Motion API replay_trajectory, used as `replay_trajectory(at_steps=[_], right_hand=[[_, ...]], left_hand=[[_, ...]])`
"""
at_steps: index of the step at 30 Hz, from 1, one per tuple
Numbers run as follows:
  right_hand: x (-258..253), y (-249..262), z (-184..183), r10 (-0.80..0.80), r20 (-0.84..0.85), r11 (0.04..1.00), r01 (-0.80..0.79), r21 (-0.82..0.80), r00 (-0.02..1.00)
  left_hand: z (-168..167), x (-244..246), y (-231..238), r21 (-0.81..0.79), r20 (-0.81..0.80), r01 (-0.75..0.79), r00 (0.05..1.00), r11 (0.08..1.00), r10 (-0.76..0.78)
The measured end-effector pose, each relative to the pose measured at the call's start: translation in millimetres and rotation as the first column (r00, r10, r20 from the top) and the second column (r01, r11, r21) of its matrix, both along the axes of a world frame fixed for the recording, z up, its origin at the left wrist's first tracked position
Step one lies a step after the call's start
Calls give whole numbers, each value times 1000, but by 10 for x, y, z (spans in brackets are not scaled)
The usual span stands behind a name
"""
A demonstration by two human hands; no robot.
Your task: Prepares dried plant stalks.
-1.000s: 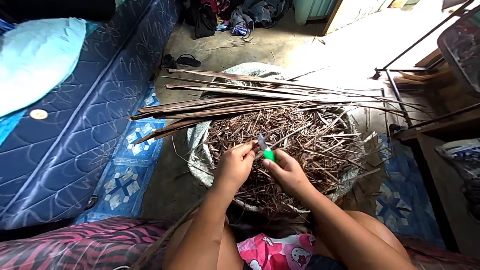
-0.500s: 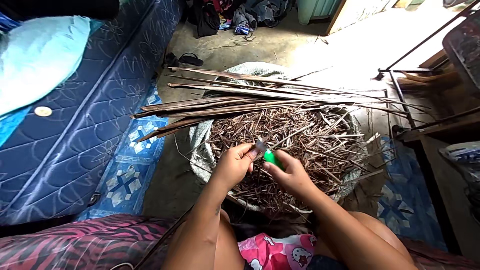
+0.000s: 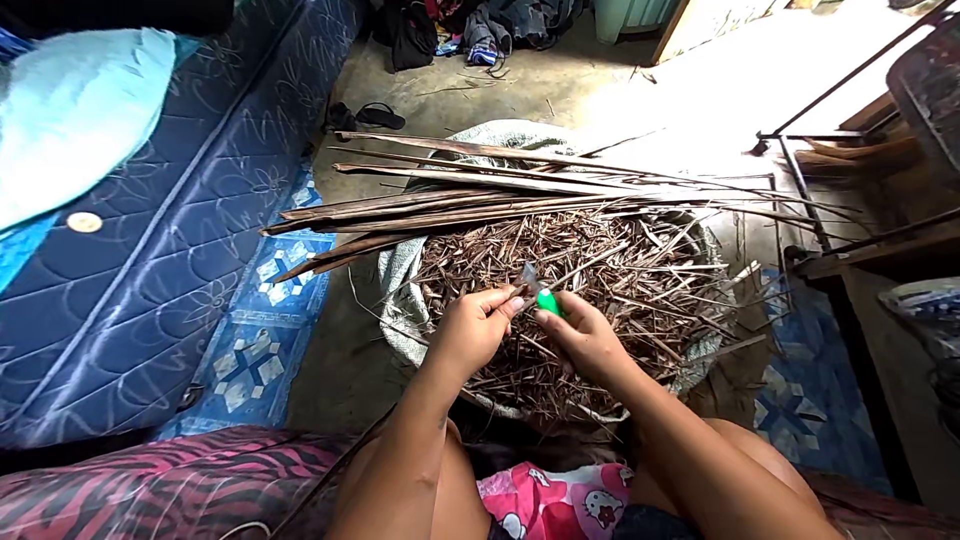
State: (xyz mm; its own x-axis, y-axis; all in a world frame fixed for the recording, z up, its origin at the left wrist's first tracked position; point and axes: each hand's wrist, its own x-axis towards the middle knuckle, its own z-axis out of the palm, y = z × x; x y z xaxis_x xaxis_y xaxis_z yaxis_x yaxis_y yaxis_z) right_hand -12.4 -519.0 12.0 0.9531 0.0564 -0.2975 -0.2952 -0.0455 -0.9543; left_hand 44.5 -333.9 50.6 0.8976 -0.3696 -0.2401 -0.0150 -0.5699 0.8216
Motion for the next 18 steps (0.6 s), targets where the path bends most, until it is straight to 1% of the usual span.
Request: replay_trajectory(at_steps=[2,3,4,5,6,7,9,10,11,12,14,15,16,17,18], right_hand=[[56,-58,1,-228,32,970,224,96,973],[86,-103,-2,-320,56,939,309,149,946],[98,-139,-4,-360,93,924,341,172,928],[84,-151,5,-349,130,930,327,166,928],[51,-140,19,-288,154,954,269,133,945],[14,-110,32,-193,151,980,182,80,970],[-31,-28,14,-16,92,1000,16,-2,996],[-30,3,-8,15,50,1000,-14,-11,999],[-19,20,-21,-24,12,1000,24,12,1000],[0,22,-23,-125,-20,990,126,60,992],[72,-32,-30,-371,-77,910,379,171,926],[98,-72,-39,-435,-61,875,438,207,898],[97,-96,-43,-444,-19,870,436,230,896],[74,-94,-31,-403,22,892,387,234,915],[41,-68,-3,-321,40,927,305,219,946]], left_hand=[[10,7,9,-25,-13,-14,1000,1000,13],[9,12,20,-37,-14,-22,1000,999,22],[6,15,30,-44,-12,-31,999,999,31],[3,14,34,-43,-13,-35,999,998,34],[-1,11,33,-37,-11,-31,999,999,31],[-4,7,26,-31,-8,-23,1000,999,23],[-7,-3,10,-23,7,-5,1000,1000,6],[1,-7,5,-15,6,-1,1000,1000,1],[10,-7,3,-2,-1,-4,1000,1000,4],[12,-6,2,19,-1,-13,1000,1000,13],[-12,-7,11,46,40,-44,998,998,42],[-28,-12,15,57,77,-60,995,997,55],[-47,-19,11,79,115,-72,991,994,63],[-65,-26,0,109,159,-80,985,991,62],[-87,-35,-18,134,209,-88,976,987,59]])
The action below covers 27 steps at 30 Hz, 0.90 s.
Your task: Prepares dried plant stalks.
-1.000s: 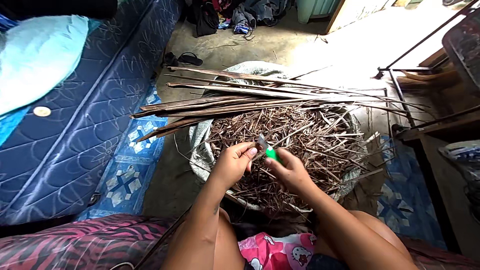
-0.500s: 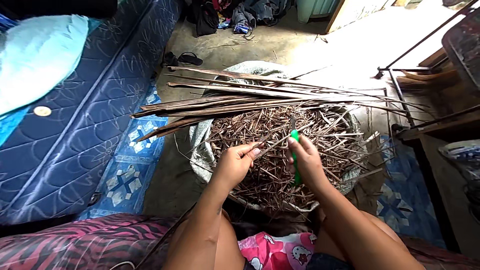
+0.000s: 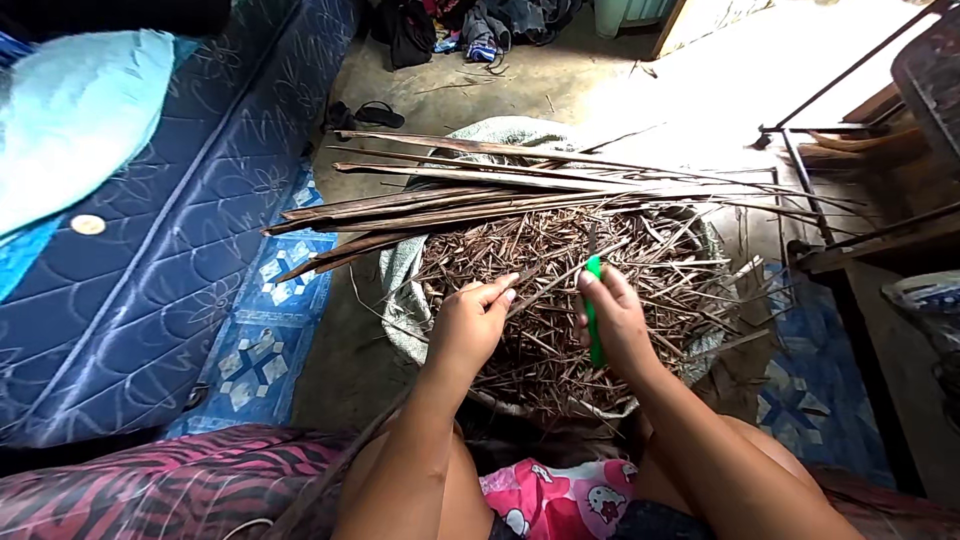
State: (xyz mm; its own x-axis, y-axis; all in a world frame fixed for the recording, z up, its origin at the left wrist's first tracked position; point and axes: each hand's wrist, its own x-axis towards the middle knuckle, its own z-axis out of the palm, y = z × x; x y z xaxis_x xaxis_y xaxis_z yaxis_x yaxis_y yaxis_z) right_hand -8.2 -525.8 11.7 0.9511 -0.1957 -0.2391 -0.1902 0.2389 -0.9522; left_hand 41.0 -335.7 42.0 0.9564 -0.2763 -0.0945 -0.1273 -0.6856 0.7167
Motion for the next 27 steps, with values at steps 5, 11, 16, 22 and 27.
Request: replay_trajectory(at_steps=[5,11,16,22,27], right_hand=[[-64,162,18,303,-165,949,-281,141,939],[-20,114,-35,-25,-159,997,35,64,987],[56,-104,-15,-143,-51,986,146,80,988],[-1,57,39,151,-37,957,-136,258,988],[36,-21,24,102,-52,949,-81,306,993]], left_hand=[[-108,-72,-117,61,221,-33,975,998,19],[-132,-95,-178,51,204,-17,979,999,6],[-153,-71,-123,12,247,-18,969,1000,15],[-37,-115,-182,81,49,151,987,985,-155],[76,-52,-120,155,-105,274,960,949,-260]])
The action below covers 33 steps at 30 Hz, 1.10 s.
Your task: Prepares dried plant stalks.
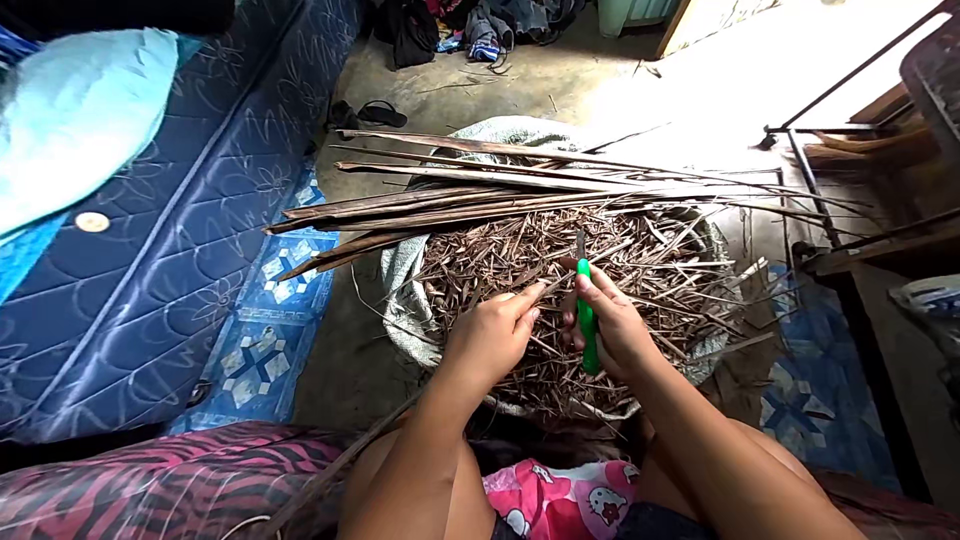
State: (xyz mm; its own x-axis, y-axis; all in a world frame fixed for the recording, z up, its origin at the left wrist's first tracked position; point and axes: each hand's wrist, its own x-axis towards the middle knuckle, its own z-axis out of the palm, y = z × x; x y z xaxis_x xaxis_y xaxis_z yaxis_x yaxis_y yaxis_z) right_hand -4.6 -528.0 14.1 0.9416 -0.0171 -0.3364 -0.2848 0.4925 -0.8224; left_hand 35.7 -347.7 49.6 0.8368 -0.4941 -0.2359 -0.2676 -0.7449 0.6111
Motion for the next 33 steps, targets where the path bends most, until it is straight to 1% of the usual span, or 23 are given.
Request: replay_trajectory(at_steps=[2,5,7,9,12,15,17,18,20,21,22,23,26,27,28,29,31,32,33], right_hand=[[-6,-33,10,6,9,995,-6,-96,1000],[-85,48,84,30,39,951,-17,-308,999],[-179,150,139,116,40,917,-92,-389,992],[-251,235,126,221,23,877,-188,-443,975],[-280,291,51,302,-28,845,-281,-454,953],[-280,299,25,302,-19,848,-277,-452,953],[-272,293,-6,240,8,838,-203,-507,971],[-262,287,-24,183,22,836,-143,-530,983],[-204,238,-30,42,53,842,-6,-540,998],[-165,194,-23,-6,73,840,44,-540,997],[-143,162,-13,-16,94,836,65,-545,995],[-147,161,3,18,106,836,44,-547,994],[-245,296,8,215,52,842,-158,-516,975],[-257,327,-9,242,29,851,-198,-487,970],[-251,328,-16,240,14,859,-205,-469,971],[-230,307,-14,208,5,868,-182,-462,978],[-168,229,8,83,6,878,-70,-473,997],[-137,178,16,28,24,875,-13,-484,999],[-118,134,36,11,55,872,17,-489,998]], left_hand=[[-54,34,41,-56,26,-33,999,998,34],[-191,36,33,-183,213,-95,968,979,134],[-217,37,5,-216,285,-126,940,968,185],[-210,26,-16,-229,301,-149,929,962,216],[-232,-2,-54,-231,333,-179,909,956,250],[-230,-16,-80,-217,346,-191,902,957,259],[-238,-23,-101,-229,360,-195,893,954,269],[-240,-30,-110,-231,366,-191,891,954,267],[-241,-39,-107,-225,375,-183,890,957,259],[-244,-36,-98,-226,383,-180,887,957,257],[-250,-30,-90,-227,392,-175,884,958,254],[-254,-26,-86,-226,394,-170,884,959,250],[-234,-42,-120,-224,347,-182,903,957,253],[-228,-46,-124,-217,338,-183,908,959,250],[-226,-46,-120,-220,337,-182,908,958,250],[-232,-43,-111,-230,351,-180,902,957,253],[-245,-33,-77,-248,388,-175,884,953,263],[-243,-27,-60,-251,400,-177,877,952,268],[-241,-18,-48,-256,405,-179,872,950,273]])
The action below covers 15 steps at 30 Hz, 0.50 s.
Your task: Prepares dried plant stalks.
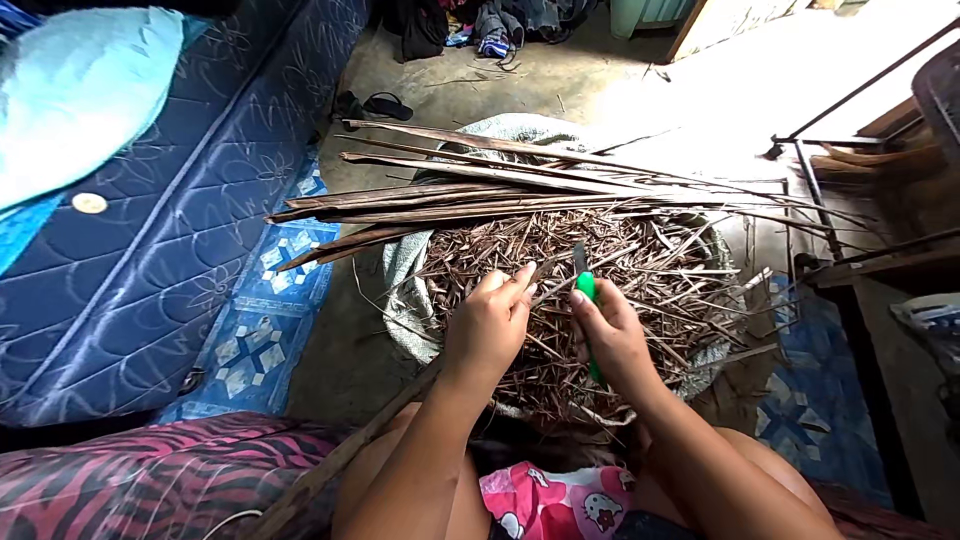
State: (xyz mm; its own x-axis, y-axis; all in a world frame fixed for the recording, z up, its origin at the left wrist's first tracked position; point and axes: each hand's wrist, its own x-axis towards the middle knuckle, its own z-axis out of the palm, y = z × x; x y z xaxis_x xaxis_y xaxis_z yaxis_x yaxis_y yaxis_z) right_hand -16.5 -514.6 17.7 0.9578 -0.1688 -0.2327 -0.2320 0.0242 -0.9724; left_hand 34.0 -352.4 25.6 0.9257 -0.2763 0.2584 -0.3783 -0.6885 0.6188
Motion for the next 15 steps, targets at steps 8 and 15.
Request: replay_trajectory(at_steps=[8,15], right_hand=[[-105,133,-65,271,-31,962,-272,-13,962],[-34,-7,-5,53,84,996,-47,-72,995]], left_hand=[[33,-13,-46,7,-68,-15,998,1000,15],[9,-4,-23,8,-44,-12,999,1000,12]])
